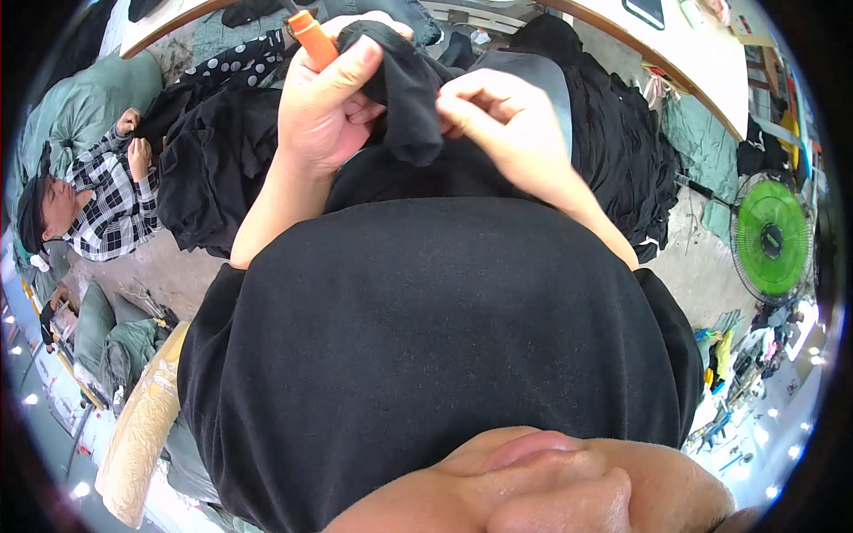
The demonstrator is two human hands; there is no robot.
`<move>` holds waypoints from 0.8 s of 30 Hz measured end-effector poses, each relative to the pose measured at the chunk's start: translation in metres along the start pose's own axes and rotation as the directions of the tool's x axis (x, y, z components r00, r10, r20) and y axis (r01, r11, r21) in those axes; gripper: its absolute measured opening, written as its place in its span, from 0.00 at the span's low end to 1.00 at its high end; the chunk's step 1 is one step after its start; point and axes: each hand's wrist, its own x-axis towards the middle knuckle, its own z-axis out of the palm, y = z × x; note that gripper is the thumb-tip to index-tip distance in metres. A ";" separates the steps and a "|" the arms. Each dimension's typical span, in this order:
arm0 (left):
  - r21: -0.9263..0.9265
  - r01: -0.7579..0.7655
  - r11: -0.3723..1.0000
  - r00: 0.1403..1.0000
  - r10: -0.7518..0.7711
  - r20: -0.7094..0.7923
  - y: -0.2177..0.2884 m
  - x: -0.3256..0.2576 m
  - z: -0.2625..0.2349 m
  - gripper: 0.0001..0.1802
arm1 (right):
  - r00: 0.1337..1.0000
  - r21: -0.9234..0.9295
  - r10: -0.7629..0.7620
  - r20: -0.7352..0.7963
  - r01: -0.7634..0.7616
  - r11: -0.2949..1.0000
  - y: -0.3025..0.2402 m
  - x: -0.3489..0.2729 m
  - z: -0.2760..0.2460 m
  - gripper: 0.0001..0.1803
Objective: Trimming loose threads from black clothing items using a small hand tool.
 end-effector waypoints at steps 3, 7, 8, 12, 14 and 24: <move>-0.081 -0.031 0.996 0.981 0.046 0.188 -0.010 0.005 -0.022 0.13 | 0.998 -0.103 -0.062 -0.025 0.059 0.993 0.021 -0.001 0.019 0.12; -0.342 -0.043 0.939 0.988 0.091 0.125 -0.013 0.010 -0.013 0.16 | 0.964 -0.116 -0.259 -0.050 0.252 0.961 0.027 0.007 0.024 0.14; -0.253 -0.126 0.959 0.981 0.084 -0.173 -0.012 0.012 0.014 0.16 | 0.947 -0.068 -0.314 -0.070 0.310 0.948 0.028 0.008 0.025 0.15; -0.236 -0.105 0.966 0.991 0.120 0.051 -0.012 0.015 -0.019 0.17 | 0.872 -0.111 -0.483 -0.079 0.474 0.874 0.025 0.013 0.020 0.16; -0.135 -0.116 0.984 0.991 0.106 -0.082 -0.015 0.016 -0.008 0.16 | 0.845 -0.251 -0.530 -0.067 0.500 0.829 0.024 0.016 0.018 0.15; 0.332 0.056 0.942 0.975 0.021 -0.222 0.011 0.054 -0.001 0.08 | 0.720 -0.396 -0.620 -0.312 0.494 0.774 -0.021 0.028 -0.052 0.03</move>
